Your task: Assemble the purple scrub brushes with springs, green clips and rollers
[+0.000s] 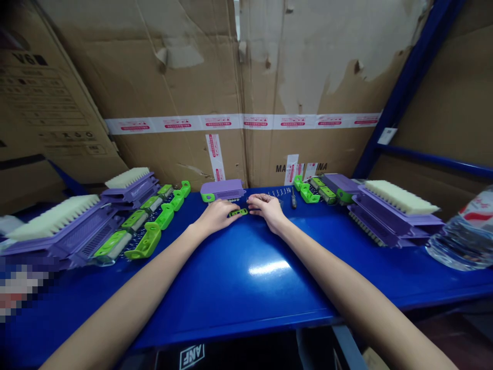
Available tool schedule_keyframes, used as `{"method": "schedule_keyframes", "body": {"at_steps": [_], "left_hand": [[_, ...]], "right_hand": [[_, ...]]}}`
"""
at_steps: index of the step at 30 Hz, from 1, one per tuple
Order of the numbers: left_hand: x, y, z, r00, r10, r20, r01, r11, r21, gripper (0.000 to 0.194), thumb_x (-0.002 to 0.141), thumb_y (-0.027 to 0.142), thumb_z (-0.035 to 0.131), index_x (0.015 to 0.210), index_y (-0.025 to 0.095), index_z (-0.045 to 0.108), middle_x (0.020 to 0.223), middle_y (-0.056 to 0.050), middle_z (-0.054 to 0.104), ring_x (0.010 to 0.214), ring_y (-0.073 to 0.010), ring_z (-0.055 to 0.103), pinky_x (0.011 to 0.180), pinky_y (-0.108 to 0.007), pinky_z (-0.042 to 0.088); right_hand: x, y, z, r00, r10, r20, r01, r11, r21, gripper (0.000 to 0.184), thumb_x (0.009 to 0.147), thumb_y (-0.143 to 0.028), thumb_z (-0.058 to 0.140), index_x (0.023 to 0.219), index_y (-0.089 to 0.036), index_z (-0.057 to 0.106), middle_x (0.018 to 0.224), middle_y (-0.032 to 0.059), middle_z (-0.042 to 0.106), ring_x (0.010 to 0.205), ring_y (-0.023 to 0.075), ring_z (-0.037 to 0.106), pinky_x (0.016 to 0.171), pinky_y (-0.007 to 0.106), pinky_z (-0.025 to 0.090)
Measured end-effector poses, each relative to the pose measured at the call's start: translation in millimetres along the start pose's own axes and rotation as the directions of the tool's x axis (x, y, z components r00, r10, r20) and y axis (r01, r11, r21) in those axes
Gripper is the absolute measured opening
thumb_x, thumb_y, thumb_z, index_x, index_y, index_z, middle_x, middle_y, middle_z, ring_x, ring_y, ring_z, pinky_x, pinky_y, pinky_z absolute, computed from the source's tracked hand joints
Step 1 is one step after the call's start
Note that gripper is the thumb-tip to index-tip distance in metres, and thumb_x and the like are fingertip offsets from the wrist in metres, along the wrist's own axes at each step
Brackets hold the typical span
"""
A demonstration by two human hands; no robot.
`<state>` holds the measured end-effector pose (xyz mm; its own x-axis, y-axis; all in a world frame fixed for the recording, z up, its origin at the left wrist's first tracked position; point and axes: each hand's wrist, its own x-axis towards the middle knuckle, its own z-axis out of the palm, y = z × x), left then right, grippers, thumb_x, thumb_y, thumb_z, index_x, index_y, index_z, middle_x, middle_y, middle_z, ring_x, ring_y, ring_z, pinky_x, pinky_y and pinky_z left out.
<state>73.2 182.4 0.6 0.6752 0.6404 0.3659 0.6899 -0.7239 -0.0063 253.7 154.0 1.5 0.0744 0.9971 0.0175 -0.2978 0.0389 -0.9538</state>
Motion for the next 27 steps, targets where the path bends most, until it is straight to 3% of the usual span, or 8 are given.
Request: {"method": "schedule_keyframes", "body": {"at_steps": [4, 8, 12, 15, 19, 21, 24, 27], "left_hand": [[0.7, 3.1, -2.3, 1.000, -0.003, -0.002, 0.003, 0.994, 0.113, 0.029, 0.093, 0.023, 0.039, 0.104, 0.018, 0.065, 0.090, -0.012, 0.070, 0.088, -0.0241, 0.067, 0.079, -0.034, 0.049], [1.3, 4.8, -3.2, 1.000, 0.009, -0.004, -0.008, 0.991, 0.137, 0.030, 0.090, 0.015, 0.043, 0.114, 0.020, 0.059, 0.104, -0.013, 0.068, 0.102, -0.0250, 0.064, 0.086, -0.036, 0.048], [0.3, 0.7, 1.6, 1.000, 0.000, -0.025, 0.000, 1.000, 0.023, 0.029, 0.090, 0.017, 0.046, 0.115, 0.021, 0.059, 0.112, -0.012, 0.065, 0.107, -0.0241, 0.062, 0.089, -0.035, 0.048], [1.1, -1.2, 7.9, 0.990, -0.068, -0.122, 0.043, 0.979, -0.199, 0.032, 0.090, 0.015, 0.042, 0.115, 0.022, 0.061, 0.112, -0.008, 0.067, 0.104, -0.0212, 0.063, 0.088, -0.033, 0.049], [6.1, 2.8, 14.9, 0.954, -0.287, -0.084, 0.187, 0.793, -0.580, 0.026, 0.088, 0.016, 0.043, 0.098, 0.017, 0.067, 0.084, -0.004, 0.071, 0.070, -0.0153, 0.068, 0.071, -0.028, 0.053], [8.3, 6.5, 17.4, 0.933, -0.359, -0.029, 0.230, 0.657, -0.717, 0.026, 0.086, 0.015, 0.045, 0.101, 0.016, 0.066, 0.084, -0.004, 0.070, 0.060, -0.0127, 0.066, 0.064, -0.025, 0.053], [9.5, 11.5, 19.2, 0.931, -0.364, -0.018, 0.189, 0.524, -0.831, 0.033, 0.082, 0.011, 0.047, 0.112, 0.016, 0.060, 0.093, -0.005, 0.069, 0.062, -0.0115, 0.066, 0.063, -0.024, 0.053], [8.6, 15.2, 17.8, 0.937, -0.347, -0.037, 0.149, 0.492, -0.858, 0.046, 0.077, 0.009, 0.053, 0.123, 0.014, 0.053, 0.085, -0.004, 0.069, 0.067, -0.0124, 0.066, 0.069, -0.025, 0.053]], "right_hand": [[1.1, 2.5, 0.1, 1.000, 0.007, 0.008, -0.007, 1.000, 0.016, 0.021, 0.063, -0.020, 0.078, 0.079, -0.014, 0.066, 0.078, 0.0054, 0.069, 0.067, 0.0126, 0.065, 0.063, 0.023, 0.055], [2.3, 4.9, 0.1, 0.999, 0.028, 0.019, -0.028, 1.000, -0.006, 0.020, 0.062, -0.019, 0.077, 0.078, -0.014, 0.066, 0.073, 0.0042, 0.068, 0.065, 0.0123, 0.065, 0.062, 0.023, 0.055], [3.1, 5.9, -0.8, 0.999, 0.033, 0.036, -0.032, 0.999, -0.014, 0.021, 0.061, -0.018, 0.078, 0.078, -0.015, 0.066, 0.074, 0.0043, 0.069, 0.066, 0.0125, 0.065, 0.061, 0.022, 0.055], [2.7, 5.8, -1.4, 0.998, 0.035, 0.052, -0.034, 0.999, -0.025, 0.023, 0.061, -0.017, 0.078, 0.080, -0.014, 0.066, 0.076, 0.0051, 0.070, 0.067, 0.0127, 0.066, 0.062, 0.022, 0.054], [1.4, 5.2, -0.9, 0.998, 0.026, 0.053, -0.024, 0.999, -0.039, 0.024, 0.060, -0.016, 0.078, 0.081, -0.014, 0.066, 0.079, 0.0060, 0.071, 0.069, 0.0135, 0.067, 0.062, 0.022, 0.054], [0.9, 4.7, -0.2, 0.999, 0.029, 0.046, -0.027, 0.999, -0.045, 0.024, 0.061, -0.015, 0.077, 0.082, -0.014, 0.066, 0.078, 0.0059, 0.070, 0.069, 0.0139, 0.067, 0.062, 0.022, 0.054], [0.4, 4.2, 0.6, 0.998, 0.029, 0.052, -0.026, 0.998, -0.055, 0.024, 0.062, -0.015, 0.077, 0.083, -0.013, 0.065, 0.076, 0.0051, 0.070, 0.069, 0.0139, 0.067, 0.062, 0.022, 0.053], [0.2, 3.8, 0.6, 0.998, 0.029, 0.059, -0.026, 0.998, -0.056, 0.024, 0.062, -0.016, 0.077, 0.083, -0.014, 0.065, 0.076, 0.0047, 0.070, 0.068, 0.0136, 0.067, 0.062, 0.022, 0.053]]}}
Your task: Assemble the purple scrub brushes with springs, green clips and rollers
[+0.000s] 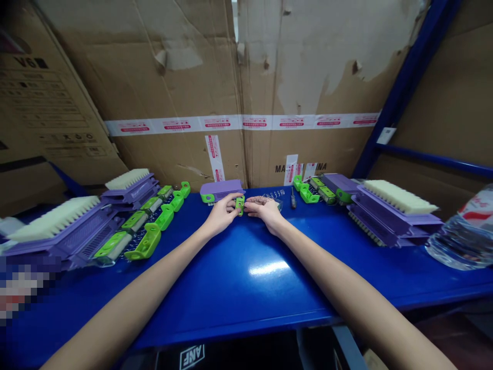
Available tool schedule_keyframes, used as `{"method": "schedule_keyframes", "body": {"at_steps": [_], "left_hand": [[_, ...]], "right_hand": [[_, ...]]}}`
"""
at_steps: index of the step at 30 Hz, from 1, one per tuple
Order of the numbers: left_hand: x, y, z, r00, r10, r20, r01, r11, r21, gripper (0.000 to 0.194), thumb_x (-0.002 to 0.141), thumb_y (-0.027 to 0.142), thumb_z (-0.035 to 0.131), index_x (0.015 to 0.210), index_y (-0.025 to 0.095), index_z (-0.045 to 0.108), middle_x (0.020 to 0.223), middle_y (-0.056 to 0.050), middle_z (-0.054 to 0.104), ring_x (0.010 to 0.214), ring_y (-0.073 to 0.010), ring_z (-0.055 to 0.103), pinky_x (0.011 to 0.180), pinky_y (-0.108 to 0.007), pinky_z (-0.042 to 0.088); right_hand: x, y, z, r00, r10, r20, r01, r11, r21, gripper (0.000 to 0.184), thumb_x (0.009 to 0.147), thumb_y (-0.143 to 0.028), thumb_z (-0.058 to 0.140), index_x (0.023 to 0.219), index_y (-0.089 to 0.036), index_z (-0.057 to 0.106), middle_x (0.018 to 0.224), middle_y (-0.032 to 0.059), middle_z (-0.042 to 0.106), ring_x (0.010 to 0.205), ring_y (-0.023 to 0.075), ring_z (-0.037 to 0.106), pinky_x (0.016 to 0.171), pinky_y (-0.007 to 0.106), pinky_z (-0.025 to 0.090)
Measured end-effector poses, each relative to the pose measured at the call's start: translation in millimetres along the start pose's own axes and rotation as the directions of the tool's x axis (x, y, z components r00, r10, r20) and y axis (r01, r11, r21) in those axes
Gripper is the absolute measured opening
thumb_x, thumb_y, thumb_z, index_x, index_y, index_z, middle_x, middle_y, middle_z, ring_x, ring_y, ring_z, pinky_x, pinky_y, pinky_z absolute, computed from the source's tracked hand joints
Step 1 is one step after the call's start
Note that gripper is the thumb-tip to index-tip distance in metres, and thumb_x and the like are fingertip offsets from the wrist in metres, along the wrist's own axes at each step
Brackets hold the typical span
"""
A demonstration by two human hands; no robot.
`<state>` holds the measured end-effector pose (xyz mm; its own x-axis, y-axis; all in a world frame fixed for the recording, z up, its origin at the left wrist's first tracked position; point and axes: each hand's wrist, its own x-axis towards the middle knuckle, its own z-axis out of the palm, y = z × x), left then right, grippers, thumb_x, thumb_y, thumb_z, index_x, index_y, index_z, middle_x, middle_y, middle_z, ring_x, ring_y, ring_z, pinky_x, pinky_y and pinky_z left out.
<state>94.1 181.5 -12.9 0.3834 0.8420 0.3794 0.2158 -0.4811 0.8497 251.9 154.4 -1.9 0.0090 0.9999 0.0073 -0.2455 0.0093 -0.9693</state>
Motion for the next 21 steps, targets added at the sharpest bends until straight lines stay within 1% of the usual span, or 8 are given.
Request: {"method": "schedule_keyframes", "body": {"at_steps": [2, 6, 10, 14, 16, 19, 21], "left_hand": [[-1.5, 3.3, 0.1, 1.000, -0.005, 0.000, 0.005, 1.000, 0.009, 0.048, 0.074, 0.008, 0.057, 0.122, 0.013, 0.054, 0.084, -0.005, 0.070, 0.074, -0.0140, 0.067, 0.073, -0.026, 0.053], [-3.5, 8.7, 0.1, 0.999, -0.044, 0.009, 0.044, 0.999, -0.003, 0.039, 0.073, 0.014, 0.065, 0.111, 0.011, 0.060, 0.096, -0.010, 0.072, 0.087, -0.0178, 0.068, 0.081, -0.030, 0.054], [-3.0, 5.7, -0.3, 0.998, -0.069, -0.005, 0.068, 0.994, -0.082, 0.034, 0.075, 0.022, 0.066, 0.108, 0.011, 0.063, 0.098, -0.011, 0.072, 0.088, -0.0195, 0.068, 0.082, -0.033, 0.054], [-1.4, 1.3, -2.4, 0.995, -0.102, 0.015, 0.103, 0.976, -0.191, 0.035, 0.075, 0.021, 0.067, 0.108, 0.010, 0.063, 0.098, -0.012, 0.072, 0.090, -0.0203, 0.068, 0.083, -0.034, 0.054], [-1.0, 1.4, -3.3, 0.993, -0.114, 0.032, 0.118, 0.970, -0.212, 0.037, 0.075, 0.020, 0.066, 0.110, 0.009, 0.062, 0.097, -0.012, 0.072, 0.089, -0.0199, 0.068, 0.084, -0.035, 0.054], [-1.2, 2.7, -3.1, 0.994, -0.103, 0.030, 0.107, 0.975, -0.195, 0.041, 0.074, 0.017, 0.064, 0.115, 0.008, 0.061, 0.098, -0.012, 0.072, 0.088, -0.0197, 0.069, 0.085, -0.034, 0.053], [-1.7, 2.9, -2.3, 0.996, -0.083, 0.020, 0.085, 0.979, -0.184, 0.050, 0.073, 0.014, 0.063, 0.122, 0.008, 0.057, 0.101, -0.012, 0.072, 0.091, -0.0199, 0.068, 0.086, -0.033, 0.053]], "right_hand": [[-0.3, -0.3, -0.3, 1.000, -0.001, 0.003, 0.001, 1.000, -0.001, 0.024, 0.062, -0.016, 0.077, 0.083, -0.014, 0.065, 0.076, 0.0048, 0.070, 0.069, 0.0136, 0.067, 0.063, 0.022, 0.053], [-1.2, -1.4, -1.1, 1.000, -0.007, 0.010, 0.007, 1.000, -0.013, 0.024, 0.063, -0.016, 0.076, 0.085, -0.013, 0.066, 0.079, 0.0057, 0.070, 0.071, 0.0135, 0.066, 0.066, 0.023, 0.053], [-0.4, -1.5, -2.9, 1.000, 0.002, 0.022, -0.002, 1.000, -0.008, 0.025, 0.062, -0.016, 0.077, 0.084, -0.013, 0.066, 0.080, 0.0054, 0.070, 0.072, 0.0138, 0.066, 0.066, 0.024, 0.053], [2.3, -0.4, -6.3, 0.998, 0.006, 0.057, -0.005, 1.000, -0.009, 0.027, 0.061, -0.019, 0.078, 0.084, -0.014, 0.066, 0.081, 0.0064, 0.071, 0.076, 0.0160, 0.067, 0.068, 0.026, 0.053], [3.1, -0.2, -7.5, 0.997, 0.001, 0.072, 0.000, 1.000, -0.017, 0.028, 0.061, -0.020, 0.078, 0.085, -0.014, 0.066, 0.081, 0.0067, 0.071, 0.077, 0.0168, 0.067, 0.069, 0.027, 0.053], [3.2, -0.1, -7.3, 0.997, -0.044, 0.068, 0.049, 0.995, -0.087, 0.029, 0.060, -0.023, 0.078, 0.085, -0.015, 0.067, 0.080, 0.0057, 0.071, 0.075, 0.0161, 0.066, 0.069, 0.027, 0.053], [3.5, 0.5, -6.3, 0.990, -0.117, 0.077, 0.129, 0.976, -0.177, 0.029, 0.059, -0.024, 0.079, 0.084, -0.015, 0.067, 0.079, 0.0044, 0.071, 0.074, 0.0154, 0.066, 0.069, 0.027, 0.053]]}}
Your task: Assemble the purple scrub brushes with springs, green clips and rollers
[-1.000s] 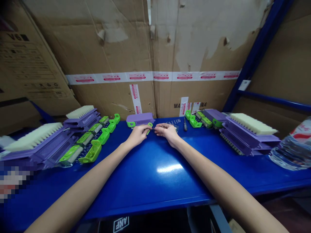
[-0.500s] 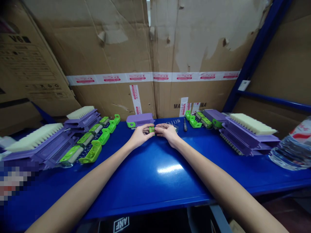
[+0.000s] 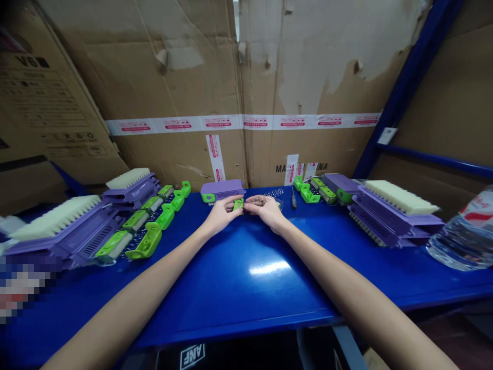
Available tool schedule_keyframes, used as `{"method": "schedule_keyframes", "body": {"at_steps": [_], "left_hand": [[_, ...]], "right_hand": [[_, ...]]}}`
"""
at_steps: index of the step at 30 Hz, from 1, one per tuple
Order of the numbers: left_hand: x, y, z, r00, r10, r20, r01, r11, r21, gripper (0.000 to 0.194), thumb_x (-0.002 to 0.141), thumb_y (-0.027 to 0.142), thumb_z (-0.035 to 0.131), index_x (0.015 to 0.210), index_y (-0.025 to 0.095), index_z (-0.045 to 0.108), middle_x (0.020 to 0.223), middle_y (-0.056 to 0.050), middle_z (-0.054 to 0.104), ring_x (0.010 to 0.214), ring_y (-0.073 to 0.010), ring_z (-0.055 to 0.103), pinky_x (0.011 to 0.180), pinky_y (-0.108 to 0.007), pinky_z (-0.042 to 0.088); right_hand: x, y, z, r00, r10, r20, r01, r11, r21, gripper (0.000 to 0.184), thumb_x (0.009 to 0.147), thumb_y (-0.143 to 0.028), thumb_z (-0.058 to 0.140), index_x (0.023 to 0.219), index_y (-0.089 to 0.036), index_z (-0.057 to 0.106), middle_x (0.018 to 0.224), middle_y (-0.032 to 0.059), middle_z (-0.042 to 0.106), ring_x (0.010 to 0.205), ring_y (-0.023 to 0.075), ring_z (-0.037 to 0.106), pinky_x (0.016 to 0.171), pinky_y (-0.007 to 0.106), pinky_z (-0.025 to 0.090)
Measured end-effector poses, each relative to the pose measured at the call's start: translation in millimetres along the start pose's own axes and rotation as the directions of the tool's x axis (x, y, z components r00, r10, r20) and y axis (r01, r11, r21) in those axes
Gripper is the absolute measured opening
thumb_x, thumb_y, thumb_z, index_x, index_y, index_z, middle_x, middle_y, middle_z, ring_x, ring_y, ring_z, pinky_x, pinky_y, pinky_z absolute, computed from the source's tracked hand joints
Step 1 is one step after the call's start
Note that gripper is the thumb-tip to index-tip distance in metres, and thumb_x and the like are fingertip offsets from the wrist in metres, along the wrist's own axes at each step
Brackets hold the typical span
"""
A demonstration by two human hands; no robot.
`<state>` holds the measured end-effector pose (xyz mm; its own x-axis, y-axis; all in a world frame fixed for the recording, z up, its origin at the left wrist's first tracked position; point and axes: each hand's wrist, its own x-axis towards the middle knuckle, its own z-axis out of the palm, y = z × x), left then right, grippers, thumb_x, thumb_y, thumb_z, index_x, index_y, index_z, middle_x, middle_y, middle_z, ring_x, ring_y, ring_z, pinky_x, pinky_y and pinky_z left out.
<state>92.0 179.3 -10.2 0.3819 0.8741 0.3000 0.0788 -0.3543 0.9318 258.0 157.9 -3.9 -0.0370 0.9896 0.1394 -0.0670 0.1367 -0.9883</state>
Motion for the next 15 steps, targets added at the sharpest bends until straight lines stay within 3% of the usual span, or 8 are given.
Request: {"method": "schedule_keyframes", "body": {"at_steps": [5, 9, 15], "left_hand": [[-0.3, -1.5, 1.3, 0.999, 0.044, -0.003, -0.044, 0.999, 0.011, 0.070, 0.072, 0.008, 0.058, 0.139, 0.010, 0.040, 0.095, -0.009, 0.073, 0.087, -0.0180, 0.068, 0.082, -0.029, 0.051], [0.1, -1.6, 2.0, 0.999, 0.038, -0.014, -0.038, 0.998, 0.045, 0.061, 0.072, 0.007, 0.056, 0.132, 0.011, 0.048, 0.090, -0.007, 0.072, 0.083, -0.0167, 0.067, 0.079, -0.026, 0.051], [0.3, -4.9, 3.5, 0.999, 0.026, -0.027, -0.026, 0.999, 0.024, 0.047, 0.077, 0.010, 0.053, 0.123, 0.014, 0.052, 0.077, -0.003, 0.069, 0.070, -0.0135, 0.065, 0.070, -0.024, 0.050]], "right_hand": [[2.2, 3.9, 1.8, 0.982, -0.184, 0.049, 0.190, 0.964, -0.188, 0.025, 0.062, -0.027, 0.075, 0.082, -0.015, 0.066, 0.081, 0.0045, 0.071, 0.077, 0.0169, 0.067, 0.079, 0.032, 0.053], [2.6, 5.9, 2.9, 0.968, -0.245, 0.052, 0.250, 0.931, -0.265, 0.022, 0.065, -0.028, 0.072, 0.082, -0.016, 0.066, 0.083, 0.0052, 0.072, 0.079, 0.0177, 0.068, 0.079, 0.032, 0.054], [2.7, 7.3, 3.9, 0.965, -0.250, 0.077, 0.262, 0.932, -0.250, 0.022, 0.067, -0.030, 0.071, 0.083, -0.016, 0.065, 0.080, 0.0055, 0.072, 0.075, 0.0178, 0.069, 0.075, 0.032, 0.055]]}}
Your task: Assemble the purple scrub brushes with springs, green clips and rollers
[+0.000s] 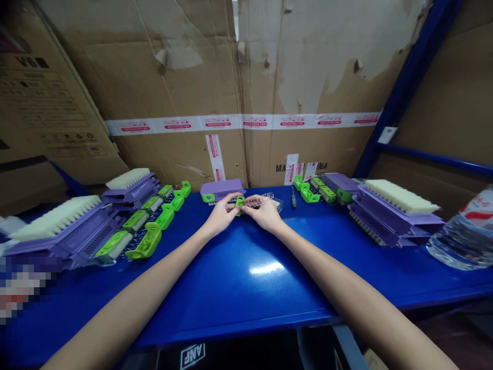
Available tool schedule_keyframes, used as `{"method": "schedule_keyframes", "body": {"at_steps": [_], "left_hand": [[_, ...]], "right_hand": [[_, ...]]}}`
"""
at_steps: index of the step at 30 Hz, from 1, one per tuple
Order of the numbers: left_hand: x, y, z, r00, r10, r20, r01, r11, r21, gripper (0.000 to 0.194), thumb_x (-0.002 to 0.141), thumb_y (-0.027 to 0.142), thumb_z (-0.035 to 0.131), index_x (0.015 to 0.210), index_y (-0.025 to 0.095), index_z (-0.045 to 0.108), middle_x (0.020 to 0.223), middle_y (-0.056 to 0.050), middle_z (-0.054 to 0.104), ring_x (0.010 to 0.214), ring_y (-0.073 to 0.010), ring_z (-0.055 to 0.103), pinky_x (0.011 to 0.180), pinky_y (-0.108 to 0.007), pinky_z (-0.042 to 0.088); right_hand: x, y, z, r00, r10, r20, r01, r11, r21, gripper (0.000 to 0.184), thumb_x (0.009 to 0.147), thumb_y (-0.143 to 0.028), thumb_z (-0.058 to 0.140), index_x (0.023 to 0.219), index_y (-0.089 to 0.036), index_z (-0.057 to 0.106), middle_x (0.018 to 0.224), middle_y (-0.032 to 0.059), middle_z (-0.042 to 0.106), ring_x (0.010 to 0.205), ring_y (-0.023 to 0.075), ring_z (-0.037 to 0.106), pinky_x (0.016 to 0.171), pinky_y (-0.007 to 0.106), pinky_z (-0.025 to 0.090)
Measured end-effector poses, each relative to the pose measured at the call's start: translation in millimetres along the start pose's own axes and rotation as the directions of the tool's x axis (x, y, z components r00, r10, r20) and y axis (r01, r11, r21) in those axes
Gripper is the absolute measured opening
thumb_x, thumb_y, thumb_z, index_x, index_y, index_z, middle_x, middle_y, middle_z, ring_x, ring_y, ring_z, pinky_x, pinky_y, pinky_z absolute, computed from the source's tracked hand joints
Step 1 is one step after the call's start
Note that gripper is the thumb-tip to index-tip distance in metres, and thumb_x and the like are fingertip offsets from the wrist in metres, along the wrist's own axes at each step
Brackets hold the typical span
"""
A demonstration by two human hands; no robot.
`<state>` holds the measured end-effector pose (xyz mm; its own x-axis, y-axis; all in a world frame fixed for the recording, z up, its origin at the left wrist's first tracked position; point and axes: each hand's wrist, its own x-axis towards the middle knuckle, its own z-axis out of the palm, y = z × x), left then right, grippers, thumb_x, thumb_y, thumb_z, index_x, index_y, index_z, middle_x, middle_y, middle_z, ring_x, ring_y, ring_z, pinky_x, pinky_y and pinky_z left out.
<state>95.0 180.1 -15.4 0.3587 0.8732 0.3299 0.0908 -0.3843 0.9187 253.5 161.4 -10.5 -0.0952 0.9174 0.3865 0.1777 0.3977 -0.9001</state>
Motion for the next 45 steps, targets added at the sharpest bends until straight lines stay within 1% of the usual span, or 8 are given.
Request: {"method": "schedule_keyframes", "body": {"at_steps": [7, 11, 15, 20, 31, 38, 41, 45], "left_hand": [[0.6, -3.6, 1.0, 1.000, -0.022, -0.014, 0.021, 1.000, -0.009, 0.040, 0.078, 0.014, 0.056, 0.117, 0.014, 0.052, 0.065, 0.001, 0.065, 0.067, -0.0141, 0.065, 0.067, -0.025, 0.049], [0.9, -2.5, 0.4, 0.999, -0.031, -0.022, 0.032, 0.999, 0.016, 0.038, 0.078, 0.013, 0.053, 0.116, 0.013, 0.052, 0.065, 0.000, 0.065, 0.065, -0.0137, 0.065, 0.064, -0.023, 0.049], [1.1, -2.2, -0.3, 0.999, -0.032, -0.002, 0.032, 0.999, -0.018, 0.034, 0.079, 0.016, 0.055, 0.113, 0.013, 0.052, 0.065, 0.000, 0.065, 0.061, -0.0127, 0.064, 0.061, -0.023, 0.049], [1.7, -2.8, -1.2, 1.000, -0.019, 0.013, 0.020, 0.999, -0.048, 0.026, 0.080, 0.018, 0.054, 0.105, 0.014, 0.053, 0.064, 0.000, 0.066, 0.062, -0.0135, 0.065, 0.060, -0.023, 0.050], [0.4, 0.8, -0.9, 0.994, -0.067, 0.087, 0.076, 0.993, -0.095, 0.039, 0.076, 0.008, 0.055, 0.115, 0.011, 0.051, 0.078, -0.005, 0.071, 0.075, -0.0176, 0.069, 0.076, -0.032, 0.054], [0.7, -0.9, -0.4, 0.996, -0.045, 0.072, 0.048, 0.998, -0.037, 0.040, 0.075, 0.006, 0.051, 0.115, 0.011, 0.052, 0.074, -0.004, 0.071, 0.073, -0.0172, 0.069, 0.072, -0.029, 0.054], [1.6, -0.6, -1.9, 0.996, -0.039, 0.076, 0.041, 0.999, -0.033, 0.039, 0.076, 0.007, 0.050, 0.114, 0.010, 0.054, 0.071, -0.003, 0.070, 0.070, -0.0154, 0.068, 0.070, -0.027, 0.053], [2.8, 1.4, -6.7, 0.990, -0.052, 0.131, 0.055, 0.998, -0.026, 0.040, 0.075, 0.005, 0.052, 0.115, 0.010, 0.055, 0.072, -0.002, 0.071, 0.070, -0.0140, 0.068, 0.069, -0.025, 0.052]], "right_hand": [[-1.9, 4.8, 1.7, 1.000, -0.001, -0.002, 0.001, 1.000, -0.006, 0.027, 0.069, -0.033, 0.070, 0.090, -0.016, 0.064, 0.078, 0.0042, 0.072, 0.072, 0.0177, 0.068, 0.071, 0.031, 0.055], [-3.2, 3.1, -0.5, 0.995, -0.091, 0.042, 0.096, 0.986, -0.137, 0.027, 0.072, -0.030, 0.068, 0.095, -0.017, 0.067, 0.085, 0.0054, 0.071, 0.077, 0.0178, 0.067, 0.075, 0.032, 0.053], [-2.7, -0.1, -4.5, 0.977, -0.208, 0.045, 0.212, 0.932, -0.295, 0.023, 0.069, -0.025, 0.069, 0.091, -0.017, 0.069, 0.090, 0.0057, 0.070, 0.082, 0.0177, 0.065, 0.078, 0.032, 0.051], [-2.3, 2.0, -4.0, 0.986, -0.156, 0.056, 0.166, 0.946, -0.278, 0.020, 0.071, -0.029, 0.067, 0.088, -0.017, 0.068, 0.079, 0.0033, 0.070, 0.070, 0.0160, 0.064, 0.066, 0.028, 0.050], [-2.9, 2.9, -3.0, 0.987, -0.158, 0.014, 0.154, 0.938, -0.312, 0.020, 0.072, -0.032, 0.068, 0.087, -0.018, 0.067, 0.076, 0.0027, 0.070, 0.069, 0.0161, 0.064, 0.066, 0.028, 0.050], [-2.6, 3.3, -8.5, 0.945, -0.300, 0.132, 0.328, 0.848, -0.417, 0.023, 0.075, -0.024, 0.065, 0.098, -0.018, 0.069, 0.091, 0.0058, 0.069, 0.079, 0.0164, 0.063, 0.074, 0.029, 0.048], [-2.2, 1.5, -9.7, 0.941, -0.298, 0.160, 0.338, 0.813, -0.474, 0.021, 0.076, -0.025, 0.066, 0.095, -0.018, 0.070, 0.085, 0.0054, 0.068, 0.075, 0.0161, 0.062, 0.072, 0.029, 0.047], [-2.4, -0.2, -8.4, 0.946, -0.294, 0.138, 0.323, 0.817, -0.477, 0.017, 0.077, -0.027, 0.066, 0.092, -0.020, 0.070, 0.086, 0.0047, 0.069, 0.078, 0.0163, 0.062, 0.073, 0.030, 0.047]]}}
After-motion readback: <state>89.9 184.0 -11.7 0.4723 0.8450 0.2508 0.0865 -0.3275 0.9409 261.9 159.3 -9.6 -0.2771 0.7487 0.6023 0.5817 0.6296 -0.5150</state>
